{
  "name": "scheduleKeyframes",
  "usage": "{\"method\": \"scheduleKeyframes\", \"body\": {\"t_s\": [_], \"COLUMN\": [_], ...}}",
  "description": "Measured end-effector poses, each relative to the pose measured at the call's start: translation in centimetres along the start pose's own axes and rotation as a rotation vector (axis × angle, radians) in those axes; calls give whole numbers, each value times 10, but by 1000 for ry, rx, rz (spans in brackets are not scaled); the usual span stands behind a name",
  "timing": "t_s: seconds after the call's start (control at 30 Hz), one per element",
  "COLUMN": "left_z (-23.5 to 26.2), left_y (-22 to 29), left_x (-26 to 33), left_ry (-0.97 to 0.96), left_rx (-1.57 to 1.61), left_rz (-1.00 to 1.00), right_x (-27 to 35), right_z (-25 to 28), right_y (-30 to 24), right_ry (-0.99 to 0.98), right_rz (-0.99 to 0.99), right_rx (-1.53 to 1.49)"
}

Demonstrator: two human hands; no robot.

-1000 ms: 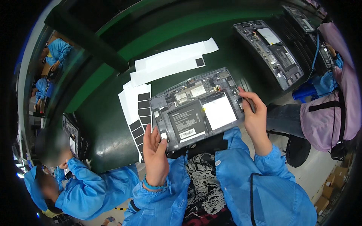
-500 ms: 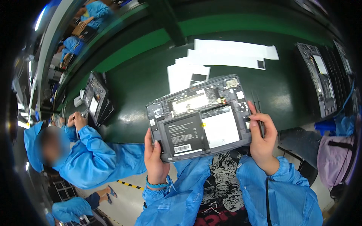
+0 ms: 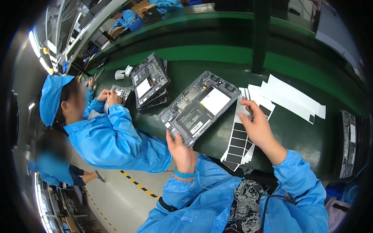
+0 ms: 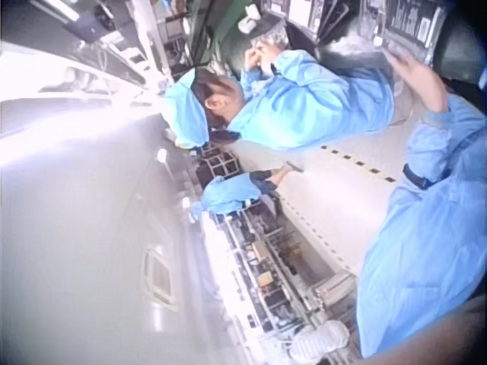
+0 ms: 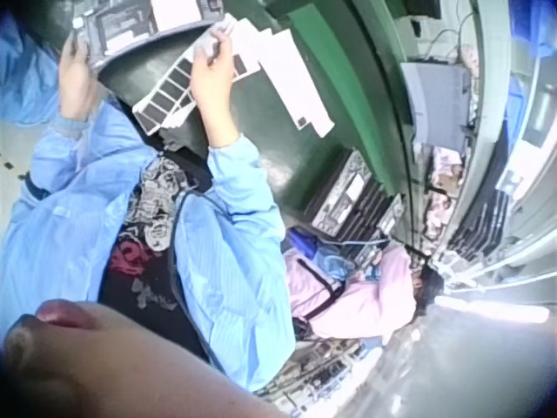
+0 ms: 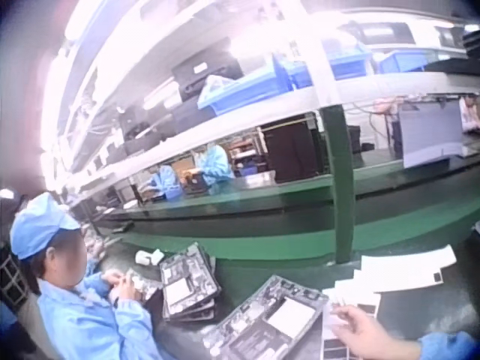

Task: The recorder is assembling and marking internal components of tablet devices on a factory production line.

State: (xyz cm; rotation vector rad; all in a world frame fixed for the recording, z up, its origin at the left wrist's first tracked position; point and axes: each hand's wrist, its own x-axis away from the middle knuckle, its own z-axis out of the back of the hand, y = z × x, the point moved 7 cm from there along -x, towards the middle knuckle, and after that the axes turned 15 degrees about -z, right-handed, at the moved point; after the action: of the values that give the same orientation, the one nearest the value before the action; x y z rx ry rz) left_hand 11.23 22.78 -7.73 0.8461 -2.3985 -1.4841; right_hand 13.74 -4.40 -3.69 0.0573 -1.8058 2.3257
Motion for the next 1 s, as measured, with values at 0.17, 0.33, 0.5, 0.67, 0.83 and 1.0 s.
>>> {"method": "scheduleKeyframes", "body": {"t_s": [0.17, 0.33, 0.5, 0.67, 0.83, 1.0], "left_z": [-7, -12, -42, -111, -132, -142], "left_y": [-37, -16, 36, 15, -13, -18], "left_x": [16, 22, 43, 97, 127, 127], "left_ry": [145, -28, -281, -1367, -1638, -1666], "left_rx": [17, -415, -943, -832, -962, -834], "left_rz": [-39, -119, -466, -627, -661, -496], "right_x": [-15, 18, 68, 105, 110, 82], "right_z": [-28, 2, 81, 131, 160, 134], "right_y": [-2, -21, 8, 93, 91, 48], "right_ry": [-174, -151, 61, 228, 339, 149], "right_rz": [-76, 15, 46, -194, -217, -194], "right_rx": [296, 320, 380, -433, -490, -479]}}
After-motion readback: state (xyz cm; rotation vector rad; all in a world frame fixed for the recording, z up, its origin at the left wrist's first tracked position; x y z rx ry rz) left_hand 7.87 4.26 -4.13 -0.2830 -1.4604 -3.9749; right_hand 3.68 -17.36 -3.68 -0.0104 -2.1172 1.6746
